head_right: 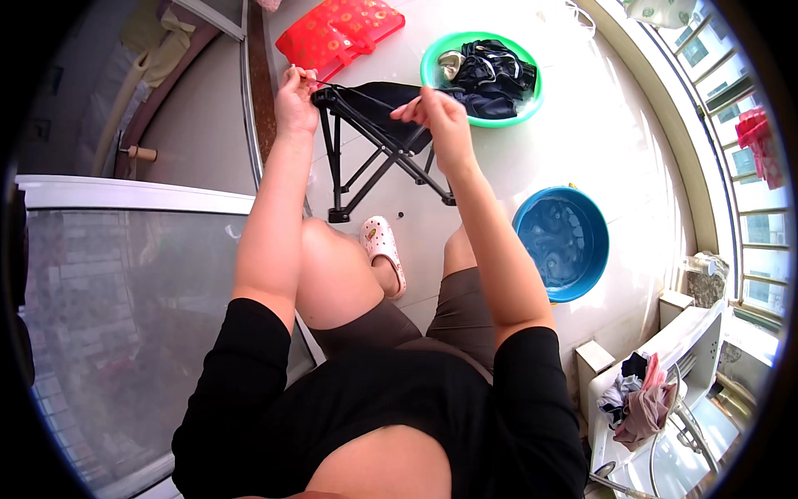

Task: The person sits on a tiled balcony floor and assembles a small, foldable stool. They thread black elastic cords through the metal frame joints and secure them with plastic toggles. The person then attaches a floral-patterned fabric seat to the frame using a brown cord, threading it through the corners and tying it off.

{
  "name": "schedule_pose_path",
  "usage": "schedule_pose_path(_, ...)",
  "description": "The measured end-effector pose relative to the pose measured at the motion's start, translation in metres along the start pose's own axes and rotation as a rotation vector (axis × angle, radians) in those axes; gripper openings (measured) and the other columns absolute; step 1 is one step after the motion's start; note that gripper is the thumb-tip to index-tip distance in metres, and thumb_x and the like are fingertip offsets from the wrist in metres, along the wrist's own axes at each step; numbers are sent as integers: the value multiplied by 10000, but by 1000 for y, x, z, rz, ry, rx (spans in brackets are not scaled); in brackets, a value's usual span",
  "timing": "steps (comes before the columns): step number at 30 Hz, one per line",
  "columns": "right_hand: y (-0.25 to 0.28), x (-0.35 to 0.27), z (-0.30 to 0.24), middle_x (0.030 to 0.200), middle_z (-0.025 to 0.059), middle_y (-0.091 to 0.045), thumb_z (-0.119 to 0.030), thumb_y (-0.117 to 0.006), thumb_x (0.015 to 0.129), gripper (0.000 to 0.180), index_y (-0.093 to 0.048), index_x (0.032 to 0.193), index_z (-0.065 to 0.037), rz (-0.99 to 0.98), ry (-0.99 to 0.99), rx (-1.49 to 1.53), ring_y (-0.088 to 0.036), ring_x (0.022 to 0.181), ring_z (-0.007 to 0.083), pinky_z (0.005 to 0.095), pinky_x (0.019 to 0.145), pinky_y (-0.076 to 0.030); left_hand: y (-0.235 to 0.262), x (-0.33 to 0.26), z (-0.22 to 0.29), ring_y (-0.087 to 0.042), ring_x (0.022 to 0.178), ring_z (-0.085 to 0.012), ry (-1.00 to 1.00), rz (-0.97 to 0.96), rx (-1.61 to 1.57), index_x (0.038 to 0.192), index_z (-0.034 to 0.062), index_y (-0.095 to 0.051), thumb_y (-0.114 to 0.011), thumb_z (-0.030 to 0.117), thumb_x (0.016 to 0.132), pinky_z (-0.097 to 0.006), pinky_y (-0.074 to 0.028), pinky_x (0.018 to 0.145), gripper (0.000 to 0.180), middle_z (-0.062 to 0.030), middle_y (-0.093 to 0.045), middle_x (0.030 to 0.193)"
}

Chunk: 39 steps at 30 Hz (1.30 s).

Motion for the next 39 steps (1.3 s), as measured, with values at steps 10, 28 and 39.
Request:
schedule_pose_path(10, -19, -146, 66, 1155, 124, -678, -248, -660, 921, 213, -745, 954, -56, -389, -107, -869, -695, 982, 242, 347, 789, -545, 186, -87, -64, -530, 1002, -180, 597, 139, 399, 897, 206, -569, -529, 363, 1008, -454, -366, 894, 196, 38, -591, 1147)
schedule_pose_path(28, 61, -85, 230, 1009, 197, -702, -445, -615, 919, 552, -495, 1294, -58, -162, -609, -1640, -681, 923, 368, 439, 809, -538, 263, -123, -156, -657, 941, -427, 480, 477, 1407, 860, 30, -726, -315, 667, 962, -498, -504, 826, 765, -223, -708, 940)
schedule_pose_path(39, 93, -79, 242, 1013, 200, -708, -585, -628, 866, 641, -587, 1216, -50, -202, -615, -1548, -666, 991, 373, 442, 850, -515, 271, -88, -122, -616, 967, -347, 343, 261, 1426, 1054, 71, -696, -305, 591, 1005, -457, -483, 876, 652, -152, -679, 1046)
Point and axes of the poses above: each hand's wrist, its own x-axis towards the middle knuckle, its own y-axis out of the back of the hand, z = x × y, the point moved 6 cm from there along x, towards the middle knuckle
